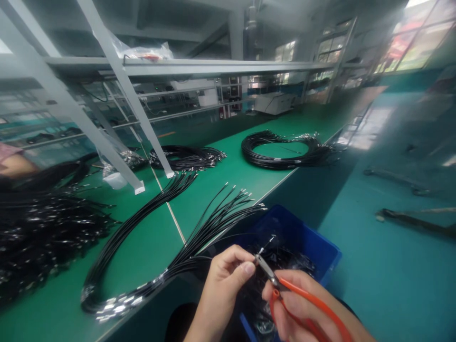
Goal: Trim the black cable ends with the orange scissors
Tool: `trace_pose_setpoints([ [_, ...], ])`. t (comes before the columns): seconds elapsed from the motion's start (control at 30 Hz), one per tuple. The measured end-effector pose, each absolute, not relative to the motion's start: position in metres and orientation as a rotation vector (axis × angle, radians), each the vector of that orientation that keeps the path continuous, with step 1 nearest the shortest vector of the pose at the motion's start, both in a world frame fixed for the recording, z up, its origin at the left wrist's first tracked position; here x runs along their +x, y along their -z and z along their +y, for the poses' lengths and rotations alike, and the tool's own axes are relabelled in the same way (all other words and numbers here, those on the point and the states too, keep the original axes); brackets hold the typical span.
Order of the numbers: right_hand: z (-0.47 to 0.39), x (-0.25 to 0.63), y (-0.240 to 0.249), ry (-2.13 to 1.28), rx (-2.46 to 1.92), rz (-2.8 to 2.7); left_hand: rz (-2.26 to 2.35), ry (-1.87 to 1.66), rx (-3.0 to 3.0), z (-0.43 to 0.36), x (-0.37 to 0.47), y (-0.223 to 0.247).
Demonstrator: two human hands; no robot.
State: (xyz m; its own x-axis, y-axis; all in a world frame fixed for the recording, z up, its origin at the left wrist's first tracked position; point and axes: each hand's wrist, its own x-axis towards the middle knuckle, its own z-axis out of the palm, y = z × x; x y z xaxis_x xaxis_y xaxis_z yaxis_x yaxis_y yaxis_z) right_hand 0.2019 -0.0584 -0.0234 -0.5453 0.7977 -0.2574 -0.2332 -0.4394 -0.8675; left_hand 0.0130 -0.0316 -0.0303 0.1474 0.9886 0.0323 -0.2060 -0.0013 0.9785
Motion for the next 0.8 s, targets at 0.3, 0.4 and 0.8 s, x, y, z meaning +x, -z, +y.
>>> trace_pose_setpoints([
  [0.3, -0.0534, 0.1998, 0.0287, -2.122, -1.051, -1.136, 0.966, -1.192, 1.215, -0.0321, 0.0114, 0.0307],
  [0.4, -0.0522, 0.2026, 0.0274, -2.15, -1.048, -1.15, 0.967, -1.186, 1.187, -0.0327, 0.0116, 0.0287],
  [0.8, -0.0577, 0.2051, 0.0242, -2.086, -0.948, -1.115, 0.931, -1.207, 1.155, -0.0343, 0.0131, 0.027],
])
